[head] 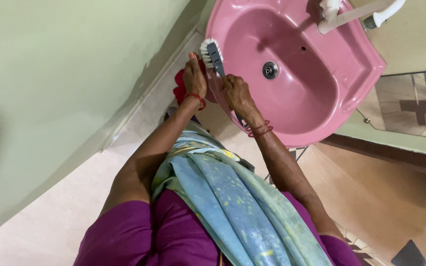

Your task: The person cleans the edges and outer surface of a pink wall-mounted sink using a small brush by hand.

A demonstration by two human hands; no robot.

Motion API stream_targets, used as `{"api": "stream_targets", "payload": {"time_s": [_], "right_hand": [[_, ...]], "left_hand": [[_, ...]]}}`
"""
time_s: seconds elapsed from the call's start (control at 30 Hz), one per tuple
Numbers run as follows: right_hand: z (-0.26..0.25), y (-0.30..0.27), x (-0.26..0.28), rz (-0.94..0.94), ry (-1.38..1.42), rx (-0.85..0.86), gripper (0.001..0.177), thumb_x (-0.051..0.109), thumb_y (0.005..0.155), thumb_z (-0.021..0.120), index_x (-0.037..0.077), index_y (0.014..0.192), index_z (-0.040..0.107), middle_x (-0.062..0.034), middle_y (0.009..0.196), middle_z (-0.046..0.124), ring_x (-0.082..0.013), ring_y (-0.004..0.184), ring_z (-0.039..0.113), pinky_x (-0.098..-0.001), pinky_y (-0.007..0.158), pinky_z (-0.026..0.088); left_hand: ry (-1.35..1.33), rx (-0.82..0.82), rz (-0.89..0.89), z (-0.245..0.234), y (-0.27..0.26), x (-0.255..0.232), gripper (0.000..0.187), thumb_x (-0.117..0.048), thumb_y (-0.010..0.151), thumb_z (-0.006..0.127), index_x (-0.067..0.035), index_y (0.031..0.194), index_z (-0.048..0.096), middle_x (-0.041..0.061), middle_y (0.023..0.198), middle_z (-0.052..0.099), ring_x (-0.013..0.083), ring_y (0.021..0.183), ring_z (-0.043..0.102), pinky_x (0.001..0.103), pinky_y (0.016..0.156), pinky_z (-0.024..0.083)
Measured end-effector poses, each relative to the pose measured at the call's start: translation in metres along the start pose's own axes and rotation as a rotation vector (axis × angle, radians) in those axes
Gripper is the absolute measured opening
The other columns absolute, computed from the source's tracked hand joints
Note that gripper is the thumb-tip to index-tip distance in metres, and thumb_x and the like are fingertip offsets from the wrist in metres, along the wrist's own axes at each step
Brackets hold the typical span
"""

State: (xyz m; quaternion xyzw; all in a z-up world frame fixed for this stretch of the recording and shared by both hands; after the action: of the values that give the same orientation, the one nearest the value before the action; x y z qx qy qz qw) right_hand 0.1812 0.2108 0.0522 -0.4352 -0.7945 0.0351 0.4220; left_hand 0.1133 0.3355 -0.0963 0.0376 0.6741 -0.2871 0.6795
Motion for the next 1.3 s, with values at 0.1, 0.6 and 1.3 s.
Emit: {"api": "stream_targets", "payload": {"time_s": [0.1, 0.6, 1.3], "right_hand": [[-0.007, 0.037, 0.0, 0.103, 0.086, 0.014, 0.034, 0.025, 0.105, 0.047, 0.001, 0.093, 0.067, -0.0163, 0.065, 0.063, -0.0223, 0.047, 0.062, -0.0406, 0.042, 0.054], [-0.062, 0.115, 0.055, 0.122, 0.177, -0.069, 0.037, 0.022, 0.111, 0.044, -0.003, 0.092, 0.064, -0.0058, 0.064, 0.048, -0.0111, 0.04, 0.044, -0.0308, 0.033, 0.04], [-0.158, 0.228, 0.006, 0.067, -0.118, -0.158, 0.031, 0.019, 0.109, 0.052, 0.001, 0.091, 0.07, -0.0106, 0.069, 0.061, -0.0175, 0.045, 0.052, -0.0314, 0.031, 0.039]], "left_hand": [[0.028, -0.013, -0.066, 0.011, 0.026, -0.012, 0.087, -0.068, 0.102, 0.029, 0.005, 0.142, 0.054, 0.023, 0.141, 0.059, 0.0332, 0.129, 0.057, 0.044, 0.108, 0.045], [0.513, 0.069, 0.16, 0.041, 0.029, -0.057, 0.078, -0.055, 0.111, 0.027, 0.006, 0.158, 0.029, 0.027, 0.163, 0.034, 0.0422, 0.151, 0.036, 0.05, 0.125, 0.024], [0.535, 0.107, 0.047, 0.037, 0.02, -0.075, 0.084, -0.063, 0.107, 0.023, 0.004, 0.156, 0.034, 0.027, 0.157, 0.041, 0.0426, 0.142, 0.044, 0.048, 0.116, 0.039]]}}
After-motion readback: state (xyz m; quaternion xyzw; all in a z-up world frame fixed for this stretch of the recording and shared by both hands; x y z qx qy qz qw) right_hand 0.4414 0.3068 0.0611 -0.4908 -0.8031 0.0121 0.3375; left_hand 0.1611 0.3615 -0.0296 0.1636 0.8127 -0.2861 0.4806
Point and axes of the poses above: each hand's wrist, its own y-axis towards the middle knuckle, its own z-axis out of the palm, x = y × z, the point moved 5 cm from there along y, towards the middle knuckle
